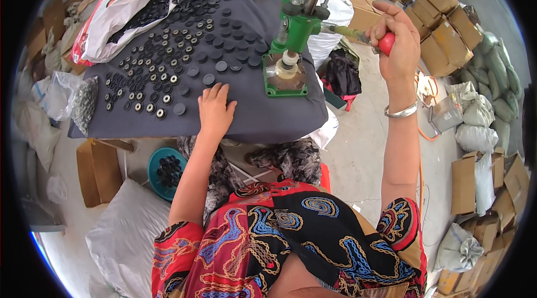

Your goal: The person arranges black circular components on a gray work surface, then uses a green manual press to assemble them. They transfer some components into a blue bowl and continue pressing individual units one at a time.

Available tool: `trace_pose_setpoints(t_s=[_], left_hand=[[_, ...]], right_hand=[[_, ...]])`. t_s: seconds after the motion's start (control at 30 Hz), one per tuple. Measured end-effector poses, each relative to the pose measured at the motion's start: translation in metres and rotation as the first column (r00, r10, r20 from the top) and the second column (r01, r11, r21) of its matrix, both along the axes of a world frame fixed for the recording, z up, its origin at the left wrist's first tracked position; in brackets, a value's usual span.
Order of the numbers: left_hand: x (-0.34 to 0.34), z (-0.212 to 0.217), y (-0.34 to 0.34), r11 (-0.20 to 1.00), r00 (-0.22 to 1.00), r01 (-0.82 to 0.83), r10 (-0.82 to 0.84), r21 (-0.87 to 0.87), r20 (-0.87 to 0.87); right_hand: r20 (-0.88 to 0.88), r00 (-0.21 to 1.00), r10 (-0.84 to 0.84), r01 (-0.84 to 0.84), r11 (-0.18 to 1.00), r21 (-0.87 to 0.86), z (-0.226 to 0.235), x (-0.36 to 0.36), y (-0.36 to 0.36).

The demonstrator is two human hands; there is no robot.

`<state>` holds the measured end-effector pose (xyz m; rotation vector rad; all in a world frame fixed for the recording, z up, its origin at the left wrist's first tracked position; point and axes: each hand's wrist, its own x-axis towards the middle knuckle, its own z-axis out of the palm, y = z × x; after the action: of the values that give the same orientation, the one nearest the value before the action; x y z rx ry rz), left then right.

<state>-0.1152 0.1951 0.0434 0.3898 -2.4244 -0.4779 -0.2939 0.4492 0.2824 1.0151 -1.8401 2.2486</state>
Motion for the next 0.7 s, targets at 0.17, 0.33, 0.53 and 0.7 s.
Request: trace_pose_setpoints(t_s=[0.17, 0.33, 0.53, 0.7], left_hand=[[0.021, 0.000, -0.004, 0.998, 0.997, -0.056, 0.054, 0.036, 0.064], [0.027, -0.004, -0.009, 0.996, 1.000, 0.002, -0.003, 0.089, 0.013], [-0.032, 0.024, 0.019, 0.925, 0.965, 0.196, -0.123, 0.326, -0.230], [-0.095, 0.036, 0.038, 0.907, 0.963, 0.256, -0.212, 0.335, -0.165]], right_hand=[[-0.023, 1.000, -0.006, 0.006, 1.000, -0.014, -0.002, 0.001, 0.000], [-0.031, 1.000, -0.005, 0.004, 1.000, -0.026, -0.003, 0.002, -0.001], [-0.030, 1.000, 0.000, -0.001, 1.000, -0.026, -0.002, 0.001, 0.000], [-0.019, 1.000, -0.019, 0.018, 1.000, -0.008, -0.002, 0.000, -0.001]])
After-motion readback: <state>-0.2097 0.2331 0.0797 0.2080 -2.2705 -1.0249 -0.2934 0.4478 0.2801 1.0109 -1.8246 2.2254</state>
